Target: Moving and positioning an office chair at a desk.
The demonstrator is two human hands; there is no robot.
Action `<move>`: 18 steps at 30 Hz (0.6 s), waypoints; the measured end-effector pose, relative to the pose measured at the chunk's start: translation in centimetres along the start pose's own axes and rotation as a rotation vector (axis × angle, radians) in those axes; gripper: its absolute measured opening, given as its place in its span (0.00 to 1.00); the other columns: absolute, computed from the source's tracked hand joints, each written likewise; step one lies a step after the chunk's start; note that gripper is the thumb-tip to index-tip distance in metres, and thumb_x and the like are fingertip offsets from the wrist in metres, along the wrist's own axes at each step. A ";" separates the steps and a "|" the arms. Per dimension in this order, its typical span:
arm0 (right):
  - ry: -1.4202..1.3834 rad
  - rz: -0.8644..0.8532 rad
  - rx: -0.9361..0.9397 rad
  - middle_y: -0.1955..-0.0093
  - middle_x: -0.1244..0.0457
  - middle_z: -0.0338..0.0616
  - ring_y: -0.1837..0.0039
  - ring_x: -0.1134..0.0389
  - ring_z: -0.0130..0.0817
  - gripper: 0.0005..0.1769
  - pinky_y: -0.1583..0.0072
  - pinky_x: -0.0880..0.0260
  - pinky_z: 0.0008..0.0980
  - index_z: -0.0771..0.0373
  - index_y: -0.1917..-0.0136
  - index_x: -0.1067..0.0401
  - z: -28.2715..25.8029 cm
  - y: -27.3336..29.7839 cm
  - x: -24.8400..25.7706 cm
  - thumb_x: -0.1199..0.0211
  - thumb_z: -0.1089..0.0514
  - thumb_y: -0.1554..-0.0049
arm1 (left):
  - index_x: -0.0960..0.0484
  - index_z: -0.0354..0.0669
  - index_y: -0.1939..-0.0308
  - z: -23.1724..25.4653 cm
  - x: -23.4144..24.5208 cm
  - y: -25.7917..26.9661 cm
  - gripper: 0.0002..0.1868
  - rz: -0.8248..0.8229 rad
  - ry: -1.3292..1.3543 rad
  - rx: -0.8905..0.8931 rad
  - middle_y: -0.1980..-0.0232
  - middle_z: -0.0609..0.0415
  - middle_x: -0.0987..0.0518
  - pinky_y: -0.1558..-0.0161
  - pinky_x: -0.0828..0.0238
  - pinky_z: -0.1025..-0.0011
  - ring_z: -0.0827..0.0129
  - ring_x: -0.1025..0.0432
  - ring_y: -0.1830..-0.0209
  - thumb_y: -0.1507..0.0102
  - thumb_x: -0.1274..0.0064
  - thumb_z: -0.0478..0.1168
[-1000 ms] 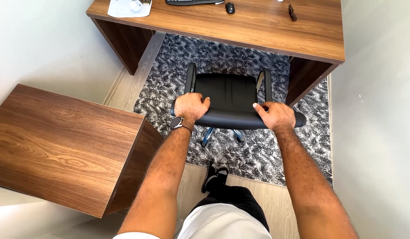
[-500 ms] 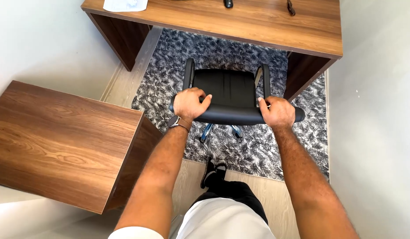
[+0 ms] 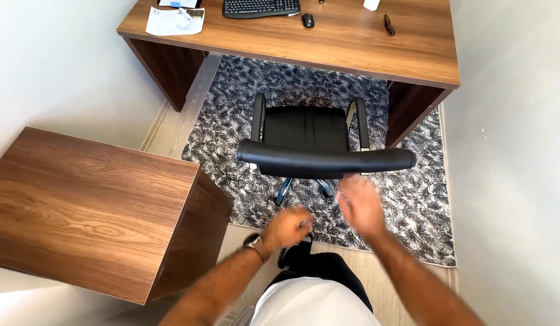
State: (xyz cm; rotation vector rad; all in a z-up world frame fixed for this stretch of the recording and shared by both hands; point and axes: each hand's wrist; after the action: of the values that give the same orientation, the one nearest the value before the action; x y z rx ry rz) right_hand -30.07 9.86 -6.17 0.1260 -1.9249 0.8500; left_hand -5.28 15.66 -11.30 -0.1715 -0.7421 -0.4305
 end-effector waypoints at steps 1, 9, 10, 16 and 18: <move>-0.001 -0.002 0.003 0.42 0.35 0.55 0.42 0.35 0.52 0.20 0.41 0.35 0.52 0.64 0.41 0.26 0.0 3.0 -1.7 0.33 0.57 0.46 | 0.15 0.46 0.47 -3.4 -4.7 0.2 0.15 0.003 0.001 0.002 0.45 0.49 0.18 0.43 0.25 0.58 0.53 0.23 0.46 0.35 0.46 0.46; -0.867 -1.134 -0.731 0.49 0.25 0.42 0.46 0.25 0.34 0.11 0.42 0.23 0.34 0.58 0.47 0.21 1.6 24.0 -8.8 0.33 0.54 0.42 | 0.12 0.41 0.51 -10.1 -20.8 5.7 0.15 -0.611 0.489 0.374 0.53 0.52 0.14 0.47 0.27 0.68 0.70 0.22 0.53 0.33 0.41 0.47; -0.869 -1.130 -0.731 0.49 0.25 0.42 0.46 0.25 0.34 0.11 0.42 0.23 0.34 0.58 0.47 0.21 1.9 24.4 -9.2 0.33 0.54 0.42 | 0.12 0.41 0.51 -10.2 -20.7 5.4 0.15 -0.613 0.485 0.373 0.53 0.52 0.14 0.47 0.27 0.68 0.70 0.22 0.53 0.33 0.41 0.47; -0.729 -1.132 -0.543 0.49 0.33 0.32 0.45 0.31 0.25 0.09 0.40 0.28 0.29 0.58 0.47 0.21 1.3 25.0 -8.1 0.32 0.59 0.42 | 0.12 0.43 0.55 -8.3 -19.6 4.2 0.10 -0.686 0.789 0.578 0.55 0.56 0.14 0.50 0.26 0.69 0.71 0.22 0.55 0.36 0.39 0.43; -0.932 -1.183 -0.855 0.57 0.31 0.32 0.53 0.33 0.23 0.04 0.47 0.28 0.25 0.59 0.54 0.25 0.7 24.2 -7.2 0.40 0.60 0.39 | 0.14 0.53 0.51 -4.6 -15.7 3.0 0.10 -0.818 0.355 0.609 0.53 0.56 0.16 0.59 0.25 0.59 0.67 0.24 0.61 0.35 0.44 0.43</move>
State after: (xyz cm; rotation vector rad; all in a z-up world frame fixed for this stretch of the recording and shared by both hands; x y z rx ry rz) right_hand -37.32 25.65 -24.47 1.1333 -2.3009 -0.9795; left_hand -11.43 21.93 -25.39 0.7919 -0.5360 -0.9532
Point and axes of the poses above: each hand's wrist, its own y-axis away from the middle knuckle, its own x-axis out of the back of the hand, z = x × y
